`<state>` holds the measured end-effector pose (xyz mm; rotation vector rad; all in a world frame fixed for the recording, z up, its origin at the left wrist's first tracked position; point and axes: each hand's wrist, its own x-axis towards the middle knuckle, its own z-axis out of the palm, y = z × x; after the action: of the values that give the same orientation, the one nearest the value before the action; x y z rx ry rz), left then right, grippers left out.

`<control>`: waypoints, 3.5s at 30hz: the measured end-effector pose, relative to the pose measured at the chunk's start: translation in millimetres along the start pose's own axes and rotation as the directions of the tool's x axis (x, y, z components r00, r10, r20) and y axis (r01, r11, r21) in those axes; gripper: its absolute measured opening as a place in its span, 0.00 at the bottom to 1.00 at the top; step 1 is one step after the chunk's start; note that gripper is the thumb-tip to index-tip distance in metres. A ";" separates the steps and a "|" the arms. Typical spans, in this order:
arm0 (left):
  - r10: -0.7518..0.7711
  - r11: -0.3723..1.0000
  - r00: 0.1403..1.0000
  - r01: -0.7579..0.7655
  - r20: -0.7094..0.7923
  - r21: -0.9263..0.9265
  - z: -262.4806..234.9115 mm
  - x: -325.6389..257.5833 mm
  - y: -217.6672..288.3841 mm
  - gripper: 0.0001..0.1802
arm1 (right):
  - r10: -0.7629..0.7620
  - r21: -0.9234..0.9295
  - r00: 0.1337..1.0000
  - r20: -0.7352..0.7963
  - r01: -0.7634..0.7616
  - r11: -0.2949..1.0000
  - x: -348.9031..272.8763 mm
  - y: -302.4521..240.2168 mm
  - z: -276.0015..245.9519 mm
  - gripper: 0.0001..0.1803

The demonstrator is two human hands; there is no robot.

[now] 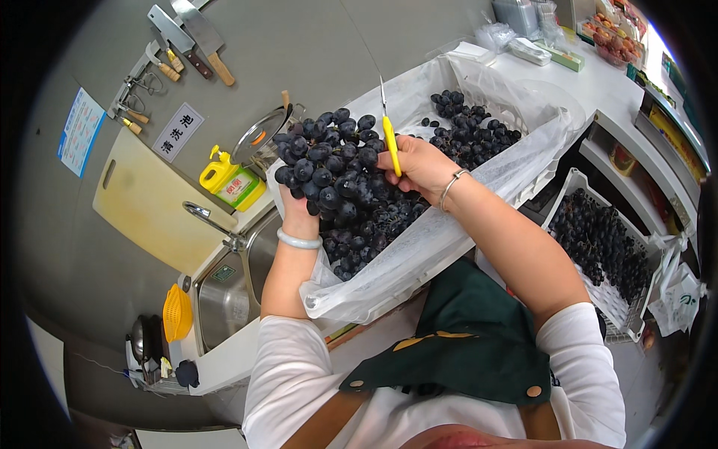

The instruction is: The person trims bunches of dark grapes using yellow-handled scissors, cutting them into smaller clusters and placing them into a white crate. The person moves a red stool to adjust seating height and continues trimming grapes from a large bag into the crate.

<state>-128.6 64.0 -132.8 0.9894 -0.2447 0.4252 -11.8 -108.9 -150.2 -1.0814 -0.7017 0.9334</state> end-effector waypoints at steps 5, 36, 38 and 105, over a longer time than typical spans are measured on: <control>0.065 0.985 0.997 -0.071 0.046 0.155 -15.8 2.0 -5.2 0.23 | 0.065 0.299 0.993 0.096 -0.091 0.950 -4.6 -2.4 -4.2 0.08; 0.138 0.984 0.990 -0.133 -0.035 0.115 2.0 -2.0 4.6 0.24 | -0.195 -0.662 0.952 -0.237 -0.012 0.749 -18.7 -1.7 -49.1 0.19; 0.137 0.986 0.990 -0.133 -0.031 0.101 9.6 -3.7 3.6 0.24 | -0.250 -0.678 0.936 -0.247 0.017 0.735 -16.1 0.5 -52.2 0.18; 0.050 0.997 0.987 -0.039 -0.153 0.073 -17.1 -9.5 -9.8 0.17 | -0.566 -0.994 0.822 0.062 -0.001 -0.111 -60.9 -6.5 -20.9 0.16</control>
<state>-132.5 71.6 -152.9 1.0148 -0.1128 0.5520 -19.7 -173.1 -153.0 -2.2267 -1.2675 -0.5689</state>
